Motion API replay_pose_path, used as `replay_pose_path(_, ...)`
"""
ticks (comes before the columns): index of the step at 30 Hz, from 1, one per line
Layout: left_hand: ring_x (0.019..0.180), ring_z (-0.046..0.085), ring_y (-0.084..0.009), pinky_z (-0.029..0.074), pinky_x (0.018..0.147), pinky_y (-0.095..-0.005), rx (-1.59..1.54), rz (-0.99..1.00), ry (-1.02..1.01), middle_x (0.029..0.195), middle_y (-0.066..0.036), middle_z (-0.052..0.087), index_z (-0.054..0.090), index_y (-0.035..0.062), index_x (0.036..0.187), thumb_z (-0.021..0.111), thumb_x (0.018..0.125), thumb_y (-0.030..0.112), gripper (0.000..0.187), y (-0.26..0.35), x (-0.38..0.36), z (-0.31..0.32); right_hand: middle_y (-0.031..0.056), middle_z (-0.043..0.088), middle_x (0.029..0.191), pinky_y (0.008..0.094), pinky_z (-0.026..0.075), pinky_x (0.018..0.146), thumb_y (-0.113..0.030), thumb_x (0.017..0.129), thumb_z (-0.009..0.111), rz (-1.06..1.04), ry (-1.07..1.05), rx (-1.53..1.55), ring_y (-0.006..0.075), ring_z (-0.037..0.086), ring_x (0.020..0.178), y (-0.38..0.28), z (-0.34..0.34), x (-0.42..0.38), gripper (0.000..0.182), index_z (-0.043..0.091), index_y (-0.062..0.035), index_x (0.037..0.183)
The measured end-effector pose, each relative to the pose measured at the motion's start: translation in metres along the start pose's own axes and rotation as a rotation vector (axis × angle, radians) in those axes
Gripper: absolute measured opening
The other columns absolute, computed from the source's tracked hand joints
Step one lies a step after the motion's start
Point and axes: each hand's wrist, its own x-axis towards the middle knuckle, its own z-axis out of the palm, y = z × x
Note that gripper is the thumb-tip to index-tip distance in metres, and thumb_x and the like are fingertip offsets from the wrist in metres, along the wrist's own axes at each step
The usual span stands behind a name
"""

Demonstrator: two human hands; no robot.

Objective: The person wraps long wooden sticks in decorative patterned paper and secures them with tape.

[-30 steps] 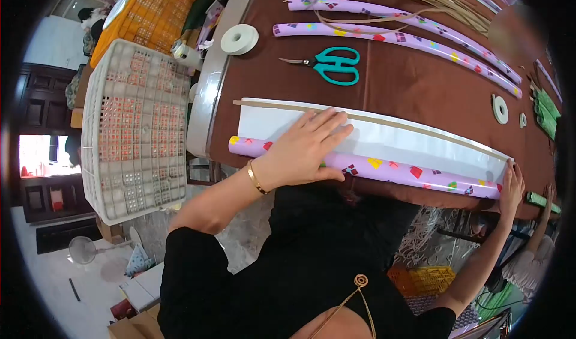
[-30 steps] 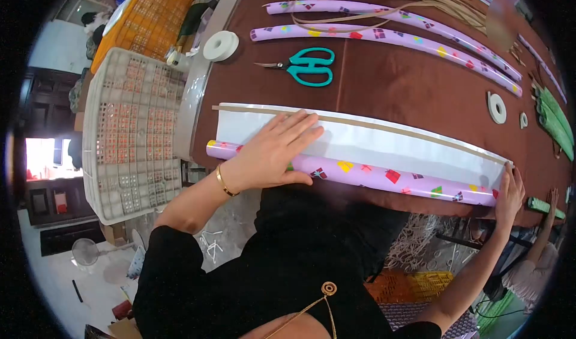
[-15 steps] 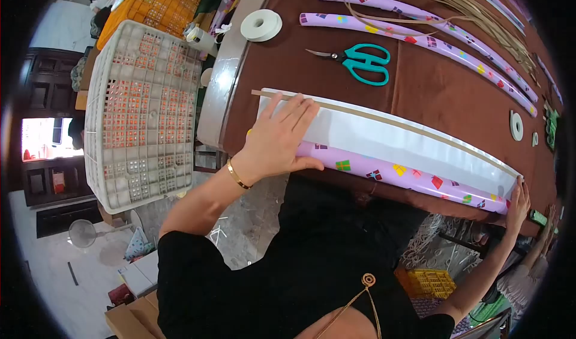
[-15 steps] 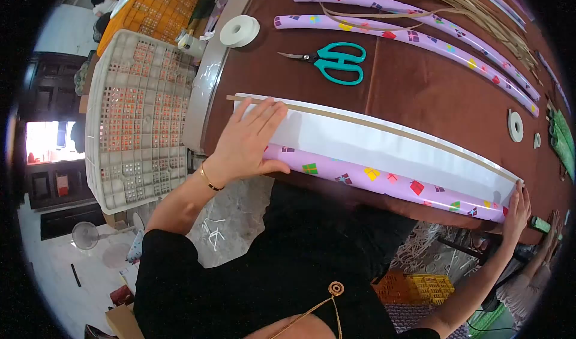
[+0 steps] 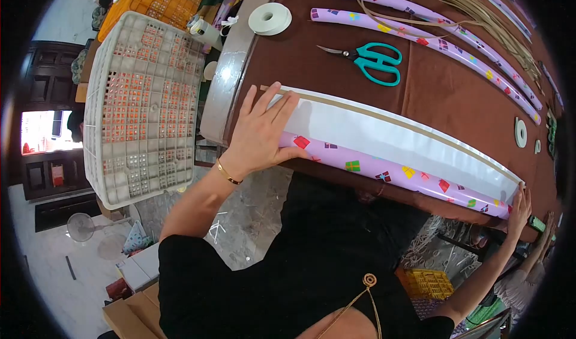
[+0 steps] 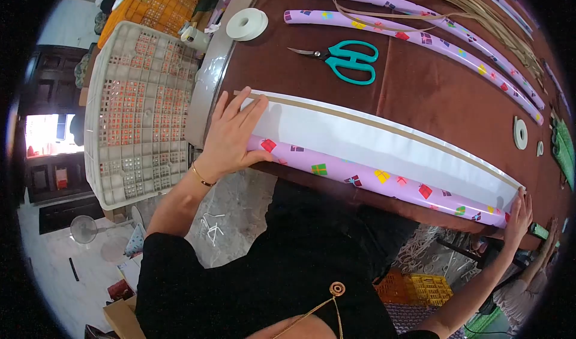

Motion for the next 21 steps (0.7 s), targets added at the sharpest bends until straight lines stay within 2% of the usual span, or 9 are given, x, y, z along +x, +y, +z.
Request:
replay_pose_path(3, 0.137, 0.040, -0.0369, 0.021, 0.115, -0.0586, -0.008, 0.006, -0.018, 0.135, -0.017, 0.056, 0.048, -0.0033, 0.137, 0.052, 0.078, 0.078, 0.101, -0.003, -0.007, 0.002, 0.0084, 0.048, 0.150, 0.0436, 0.027, 0.116, -0.044, 0.107, 0.031, -0.017, -0.014, 0.035, 0.0327, 0.035, 0.143, 0.011, 0.006, 0.003, 0.052, 0.053, -0.0135, 0.143)
replay_pose_path(5, 0.140, 0.037, -0.0366, 0.018, 0.116, -0.0586, -0.068, -0.025, -0.041, 0.143, -0.015, 0.051, 0.045, 0.0000, 0.143, 0.049, 0.080, 0.078, 0.100, -0.004, -0.009, 0.002, 0.0074, 0.047, 0.151, 0.0438, 0.026, 0.117, -0.044, 0.107, 0.031, -0.021, -0.021, 0.089, 0.0332, 0.034, 0.144, 0.021, 0.011, 0.005, 0.052, 0.052, -0.0136, 0.144)
replay_pose_path(8, 0.135, 0.041, -0.0364, 0.020, 0.116, -0.0590, -0.075, -0.077, 0.019, 0.138, -0.017, 0.053, 0.049, -0.0031, 0.136, 0.055, 0.077, 0.077, 0.099, -0.007, -0.011, 0.001, 0.0075, 0.050, 0.148, 0.0439, 0.024, 0.118, -0.044, 0.107, 0.031, -0.001, -0.011, 0.041, 0.0336, 0.033, 0.144, 0.029, 0.010, 0.005, 0.052, 0.052, -0.0132, 0.143)
replay_pose_path(15, 0.135, 0.041, -0.0357, 0.019, 0.115, -0.0601, -0.026, -0.125, 0.019, 0.137, -0.016, 0.053, 0.051, -0.0031, 0.134, 0.056, 0.076, 0.077, 0.099, -0.006, -0.015, -0.002, 0.0061, 0.054, 0.145, 0.0432, 0.024, 0.119, -0.041, 0.107, 0.033, -0.043, -0.005, 0.120, 0.0332, 0.036, 0.143, 0.040, 0.016, 0.010, 0.050, 0.055, -0.0125, 0.141)
replay_pose_path(17, 0.133, 0.043, -0.0352, 0.023, 0.114, -0.0584, -0.063, -0.094, 0.024, 0.136, -0.015, 0.054, 0.052, 0.0003, 0.133, 0.062, 0.080, 0.067, 0.086, -0.004, -0.012, -0.007, 0.0060, 0.053, 0.145, 0.0431, 0.024, 0.119, -0.041, 0.107, 0.033, -0.044, -0.007, 0.128, 0.0331, 0.036, 0.142, 0.037, 0.014, 0.008, 0.049, 0.055, -0.0125, 0.141)
replay_pose_path(18, 0.133, 0.043, -0.0352, 0.023, 0.114, -0.0584, -0.063, -0.093, 0.025, 0.136, -0.015, 0.054, 0.052, 0.0003, 0.133, 0.062, 0.080, 0.067, 0.086, -0.006, -0.012, -0.006, 0.0058, 0.053, 0.146, 0.0429, 0.024, 0.119, -0.041, 0.107, 0.033, -0.042, 0.002, 0.110, 0.0326, 0.036, 0.143, 0.037, 0.015, 0.007, 0.049, 0.055, -0.0125, 0.141)
replay_pose_path(20, 0.126, 0.049, -0.0351, 0.033, 0.110, -0.0520, -0.212, -0.195, 0.123, 0.131, -0.015, 0.057, 0.057, 0.0030, 0.128, 0.070, 0.084, 0.046, 0.063, -0.015, -0.012, -0.001, 0.0055, 0.053, 0.146, 0.0427, 0.025, 0.119, -0.040, 0.107, 0.034, -0.039, 0.009, 0.092, 0.0321, 0.036, 0.143, 0.036, 0.016, 0.006, 0.049, 0.055, -0.0126, 0.141)
replay_pose_path(21, 0.126, 0.049, -0.0351, 0.033, 0.110, -0.0520, -0.213, -0.195, 0.122, 0.131, -0.015, 0.057, 0.057, 0.0030, 0.128, 0.070, 0.084, 0.046, 0.063, -0.022, -0.009, 0.001, 0.0052, 0.053, 0.146, 0.0426, 0.025, 0.118, -0.040, 0.107, 0.034, -0.047, 0.015, 0.075, 0.0317, 0.035, 0.143, 0.034, 0.015, 0.005, 0.049, 0.055, -0.0127, 0.141)
